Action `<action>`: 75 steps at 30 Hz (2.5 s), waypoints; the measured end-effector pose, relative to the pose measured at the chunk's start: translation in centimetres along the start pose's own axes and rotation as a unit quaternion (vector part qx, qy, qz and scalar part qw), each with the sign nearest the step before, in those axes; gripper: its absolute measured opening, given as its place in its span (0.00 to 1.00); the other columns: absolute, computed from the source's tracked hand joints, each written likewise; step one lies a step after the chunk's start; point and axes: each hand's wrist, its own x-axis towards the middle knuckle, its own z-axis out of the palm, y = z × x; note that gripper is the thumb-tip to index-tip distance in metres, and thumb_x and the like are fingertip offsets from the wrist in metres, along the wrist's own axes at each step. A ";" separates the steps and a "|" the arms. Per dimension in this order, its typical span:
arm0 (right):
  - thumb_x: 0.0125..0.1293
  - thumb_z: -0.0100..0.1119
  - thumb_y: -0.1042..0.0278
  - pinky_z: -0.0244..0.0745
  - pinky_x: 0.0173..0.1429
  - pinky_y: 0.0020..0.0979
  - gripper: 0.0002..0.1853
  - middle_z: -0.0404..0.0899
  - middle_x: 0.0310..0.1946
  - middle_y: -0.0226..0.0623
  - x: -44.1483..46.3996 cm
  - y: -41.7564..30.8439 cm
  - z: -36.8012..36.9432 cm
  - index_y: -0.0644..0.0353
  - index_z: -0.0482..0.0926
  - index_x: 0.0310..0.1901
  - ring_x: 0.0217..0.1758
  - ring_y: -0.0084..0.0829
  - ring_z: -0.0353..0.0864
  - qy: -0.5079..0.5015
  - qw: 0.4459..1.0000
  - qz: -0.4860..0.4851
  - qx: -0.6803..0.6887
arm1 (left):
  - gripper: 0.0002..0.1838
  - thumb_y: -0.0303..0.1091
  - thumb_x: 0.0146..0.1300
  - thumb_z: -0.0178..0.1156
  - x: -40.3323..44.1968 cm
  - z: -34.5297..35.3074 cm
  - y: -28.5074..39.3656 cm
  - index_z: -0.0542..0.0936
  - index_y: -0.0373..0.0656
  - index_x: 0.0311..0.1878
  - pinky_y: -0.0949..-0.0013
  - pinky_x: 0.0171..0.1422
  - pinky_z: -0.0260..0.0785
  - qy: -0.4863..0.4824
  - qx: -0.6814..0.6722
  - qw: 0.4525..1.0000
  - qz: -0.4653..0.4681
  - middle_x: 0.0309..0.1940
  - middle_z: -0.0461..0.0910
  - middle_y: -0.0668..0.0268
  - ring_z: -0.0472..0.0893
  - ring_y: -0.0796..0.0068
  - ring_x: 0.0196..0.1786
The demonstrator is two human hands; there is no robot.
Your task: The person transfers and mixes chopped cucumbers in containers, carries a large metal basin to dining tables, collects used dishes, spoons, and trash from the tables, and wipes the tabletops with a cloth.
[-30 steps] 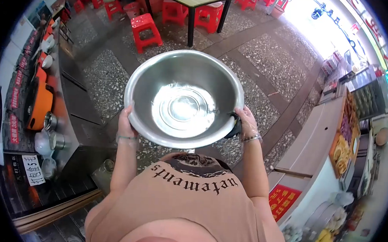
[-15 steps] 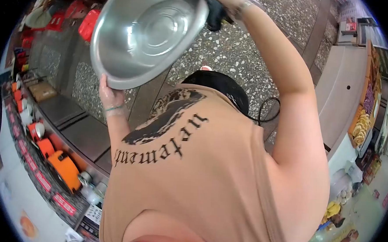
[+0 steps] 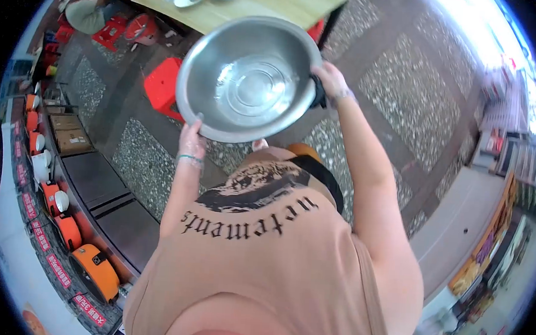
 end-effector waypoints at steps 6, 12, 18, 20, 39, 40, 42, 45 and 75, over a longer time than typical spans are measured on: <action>0.63 0.59 0.60 0.70 0.43 0.25 0.13 0.79 0.32 0.30 -2.6 4.6 -2.0 0.64 0.77 0.37 0.35 0.21 0.75 0.109 0.993 0.040 -0.009 | 0.20 0.24 0.64 0.56 5.4 3.0 -3.6 0.69 0.35 0.59 0.61 0.62 0.67 -0.043 0.073 0.996 -0.013 0.53 0.75 0.57 0.75 0.64 0.55; 0.63 0.59 0.56 0.71 0.41 0.28 0.16 0.79 0.29 0.34 -3.6 5.9 -6.9 0.65 0.78 0.36 0.33 0.23 0.75 0.194 0.972 0.022 -0.130 | 0.21 0.31 0.64 0.58 4.8 8.4 -4.2 0.68 0.36 0.58 0.64 0.60 0.68 -0.087 0.115 0.987 -0.073 0.52 0.76 0.57 0.76 0.66 0.54; 0.64 0.55 0.49 0.71 0.45 0.33 0.23 0.80 0.31 0.39 -2.8 2.9 -9.6 0.67 0.78 0.40 0.34 0.30 0.76 0.246 0.950 0.078 -0.175 | 0.26 0.32 0.65 0.58 10.0 14.8 -4.3 0.62 0.36 0.63 0.62 0.60 0.68 -0.112 0.136 0.978 -0.115 0.55 0.73 0.52 0.75 0.62 0.56; 0.64 0.53 0.46 0.70 0.48 0.36 0.25 0.81 0.35 0.45 -4.0 3.1 -11.2 0.67 0.79 0.42 0.39 0.35 0.78 0.230 0.950 0.106 -0.183 | 0.27 0.33 0.64 0.58 11.1 16.2 -5.2 0.61 0.36 0.63 0.61 0.61 0.68 -0.107 0.219 0.963 -0.113 0.56 0.72 0.50 0.75 0.60 0.56; 0.67 0.44 0.46 0.73 0.53 0.37 0.30 0.80 0.46 0.47 -11.8 -0.6 -20.3 0.70 0.75 0.53 0.46 0.38 0.80 0.389 0.830 0.338 -0.215 | 0.18 0.42 0.60 0.62 8.8 -3.5 -5.4 0.77 0.36 0.43 0.69 0.26 0.67 0.146 0.238 0.955 -0.103 0.25 0.77 0.64 0.74 0.75 0.21; 0.67 0.45 0.47 0.74 0.52 0.37 0.30 0.80 0.45 0.47 -11.4 -0.3 -21.0 0.71 0.74 0.53 0.46 0.38 0.80 0.389 0.826 0.343 -0.220 | 0.18 0.42 0.60 0.63 8.0 -4.9 -5.6 0.77 0.36 0.42 0.69 0.24 0.65 0.159 0.241 0.951 -0.113 0.25 0.77 0.63 0.73 0.75 0.20; 0.68 0.44 0.46 0.74 0.53 0.37 0.31 0.80 0.45 0.46 -11.1 -2.8 -18.2 0.72 0.75 0.51 0.45 0.40 0.80 0.430 0.837 0.296 -0.164 | 0.18 0.42 0.59 0.63 6.9 -6.6 -7.4 0.76 0.36 0.41 0.70 0.22 0.63 0.171 0.246 0.946 -0.126 0.24 0.77 0.63 0.72 0.75 0.19; 0.69 0.41 0.43 0.74 0.53 0.38 0.32 0.80 0.44 0.45 -12.2 0.1 -20.2 0.70 0.75 0.51 0.47 0.39 0.80 0.479 0.818 0.302 -0.100 | 0.17 0.43 0.59 0.62 5.3 -7.2 -9.1 0.76 0.38 0.41 0.68 0.23 0.64 0.138 0.282 0.935 -0.166 0.23 0.77 0.63 0.72 0.74 0.19; 0.55 0.61 0.44 0.73 0.53 0.37 0.24 0.82 0.40 0.48 0.1 -1.1 28.6 0.59 0.82 0.40 0.47 0.45 0.81 -0.103 0.941 0.206 -0.249 | 0.24 0.37 0.65 0.57 18.1 -15.3 9.6 0.65 0.39 0.60 0.76 0.33 0.68 -0.003 0.383 0.917 -0.115 0.39 0.74 0.65 0.73 0.80 0.31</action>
